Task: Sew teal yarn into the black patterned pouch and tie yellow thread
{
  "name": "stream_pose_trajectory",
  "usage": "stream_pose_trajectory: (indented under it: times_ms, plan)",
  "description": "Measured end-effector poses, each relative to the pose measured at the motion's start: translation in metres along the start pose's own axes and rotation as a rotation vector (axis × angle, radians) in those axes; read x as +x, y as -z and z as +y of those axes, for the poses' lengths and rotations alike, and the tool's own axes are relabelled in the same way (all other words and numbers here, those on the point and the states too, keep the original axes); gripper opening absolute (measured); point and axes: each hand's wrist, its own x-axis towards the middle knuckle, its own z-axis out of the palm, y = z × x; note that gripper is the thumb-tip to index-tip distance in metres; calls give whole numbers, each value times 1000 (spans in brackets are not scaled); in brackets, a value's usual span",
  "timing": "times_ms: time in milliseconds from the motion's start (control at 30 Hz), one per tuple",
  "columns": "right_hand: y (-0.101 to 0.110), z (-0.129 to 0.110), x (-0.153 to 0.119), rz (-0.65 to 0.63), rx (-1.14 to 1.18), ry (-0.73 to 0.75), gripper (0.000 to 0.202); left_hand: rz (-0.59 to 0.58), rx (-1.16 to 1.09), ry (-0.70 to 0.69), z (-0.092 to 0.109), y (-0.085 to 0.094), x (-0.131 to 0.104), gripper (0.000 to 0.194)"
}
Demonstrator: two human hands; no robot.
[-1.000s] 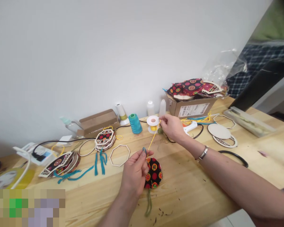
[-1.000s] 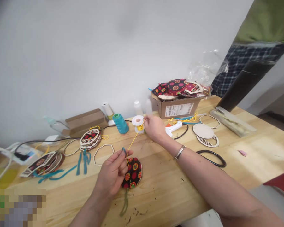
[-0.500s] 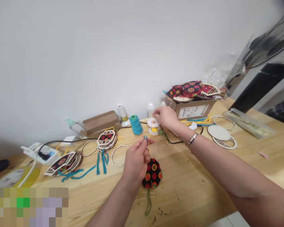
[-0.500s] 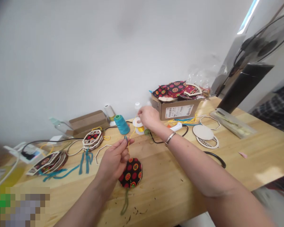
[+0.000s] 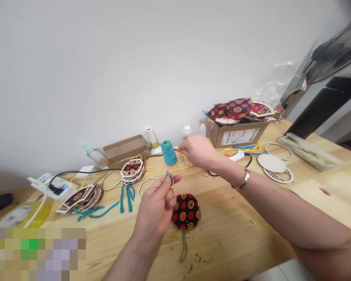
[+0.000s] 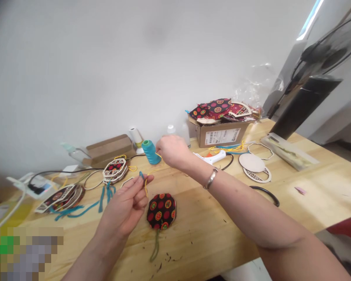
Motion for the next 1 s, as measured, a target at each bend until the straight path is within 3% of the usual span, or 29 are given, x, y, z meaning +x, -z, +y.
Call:
stream_pose_trajectory:
  times_ms: [133,300,400,500,600,667,800,1000]
  plan:
    - [16,14,-35,1,-2,50,21,-3,19,73,-5,8,-13,23]
    - [24,36,-64,-104,-100,-37,16,-33,41,87,-18,13,-13,25]
    - [10,27,-74,23,-5,-13,26,-41,71,48,-25,14,-8,25]
    - [-16,4,-80,109,480,62,28,-44,84,17,-29,15,-4,24]
    - [-38,-15,-87,-39,867,46,24,-46,70,-16,-33,18,-2,22]
    - [-48,-20,-91,-151,1002,12,33,-42,74,-28,-34,21,-2,21]
    - [-58,-21,-97,-188,1044,-70,44,-13,104,-26,-35,25,-1,21]
    - [-61,-20,-99,4,920,-64,15,43,46,-40,-36,27,2,22]
